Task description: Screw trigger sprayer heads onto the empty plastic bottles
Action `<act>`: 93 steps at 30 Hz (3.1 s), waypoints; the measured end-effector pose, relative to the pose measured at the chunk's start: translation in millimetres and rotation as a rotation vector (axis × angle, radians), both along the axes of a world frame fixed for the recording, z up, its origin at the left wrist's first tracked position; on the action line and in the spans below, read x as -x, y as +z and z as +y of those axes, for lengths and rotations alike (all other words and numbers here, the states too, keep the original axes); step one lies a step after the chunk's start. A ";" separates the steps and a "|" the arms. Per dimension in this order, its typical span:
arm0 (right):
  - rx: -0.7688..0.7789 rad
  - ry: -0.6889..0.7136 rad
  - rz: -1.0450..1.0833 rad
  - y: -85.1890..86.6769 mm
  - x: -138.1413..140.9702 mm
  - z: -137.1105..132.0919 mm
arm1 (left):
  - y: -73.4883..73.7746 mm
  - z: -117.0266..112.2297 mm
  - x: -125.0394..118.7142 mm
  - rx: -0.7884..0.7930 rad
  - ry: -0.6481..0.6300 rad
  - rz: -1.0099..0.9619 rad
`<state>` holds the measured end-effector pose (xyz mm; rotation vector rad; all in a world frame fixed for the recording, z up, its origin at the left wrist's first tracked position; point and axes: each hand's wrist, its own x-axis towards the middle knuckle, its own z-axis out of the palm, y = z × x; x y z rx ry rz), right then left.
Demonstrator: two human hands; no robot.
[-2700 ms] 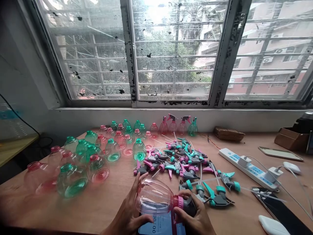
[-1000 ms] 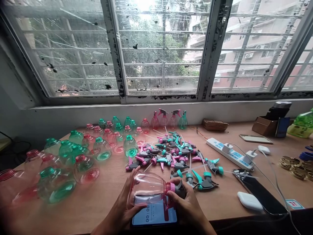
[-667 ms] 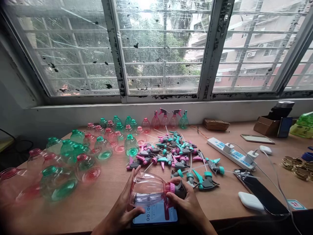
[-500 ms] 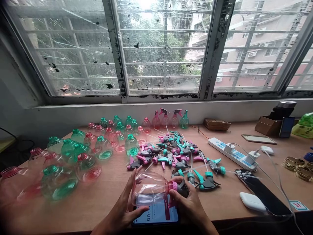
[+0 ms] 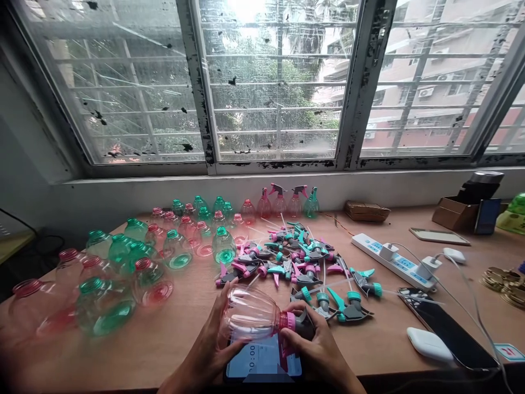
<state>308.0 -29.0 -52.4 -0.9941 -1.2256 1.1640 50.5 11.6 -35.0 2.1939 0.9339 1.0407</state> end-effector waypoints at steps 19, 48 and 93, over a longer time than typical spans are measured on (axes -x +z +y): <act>-0.006 -0.045 -0.012 -1.5 -2.3 2.2 | -7.3 2.9 1.5 0.058 -0.050 -0.098; 0.052 -0.010 0.047 7.3 1.4 -0.9 | 0.8 -3.3 1.4 0.049 -0.060 -0.042; 0.036 0.016 0.115 2.4 2.4 0.8 | 2.2 -4.0 2.9 0.058 -0.149 -0.041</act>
